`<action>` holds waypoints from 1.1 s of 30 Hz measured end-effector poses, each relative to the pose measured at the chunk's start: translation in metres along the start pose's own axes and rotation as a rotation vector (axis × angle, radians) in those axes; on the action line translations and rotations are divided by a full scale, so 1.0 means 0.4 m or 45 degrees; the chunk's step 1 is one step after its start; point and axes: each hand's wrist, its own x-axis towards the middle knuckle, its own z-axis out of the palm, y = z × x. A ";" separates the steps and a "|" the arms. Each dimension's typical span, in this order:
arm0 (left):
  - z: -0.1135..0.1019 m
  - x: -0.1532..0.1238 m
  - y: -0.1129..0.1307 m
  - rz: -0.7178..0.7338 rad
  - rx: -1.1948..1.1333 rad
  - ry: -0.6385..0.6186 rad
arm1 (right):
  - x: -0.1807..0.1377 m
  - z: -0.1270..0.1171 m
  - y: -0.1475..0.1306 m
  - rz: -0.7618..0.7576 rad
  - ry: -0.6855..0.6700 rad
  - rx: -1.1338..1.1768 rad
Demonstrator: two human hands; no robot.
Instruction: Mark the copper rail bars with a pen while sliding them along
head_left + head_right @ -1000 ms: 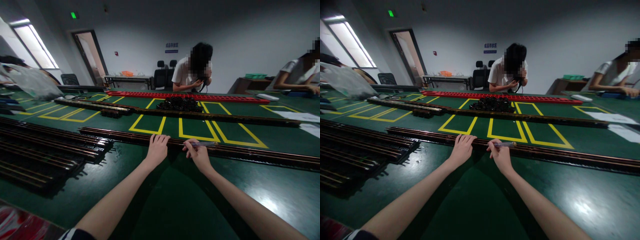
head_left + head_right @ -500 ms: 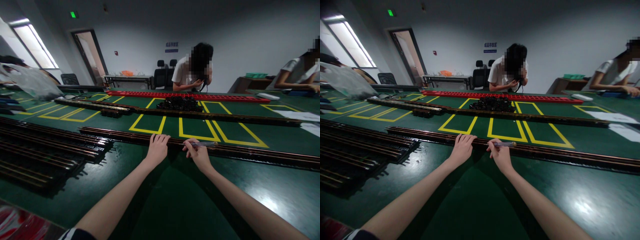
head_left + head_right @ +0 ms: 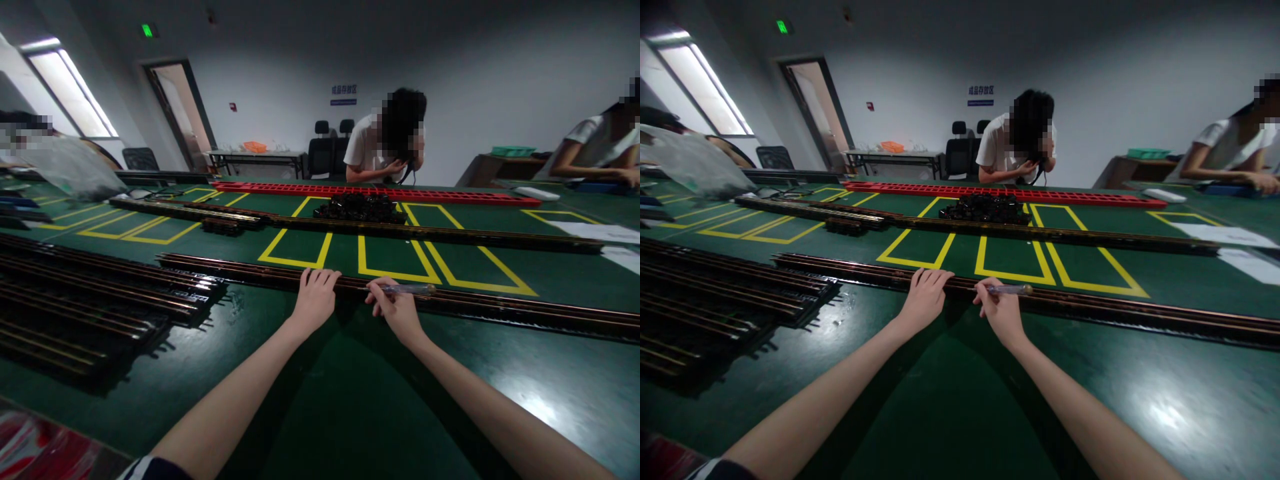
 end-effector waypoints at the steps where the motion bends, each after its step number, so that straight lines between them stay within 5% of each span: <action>1: 0.001 0.000 -0.001 0.000 -0.004 0.000 | 0.000 0.000 0.000 -0.001 -0.001 0.001; 33: 0.008 0.000 -0.005 0.001 -0.007 -0.003 | 0.000 0.001 0.012 0.008 -0.017 0.031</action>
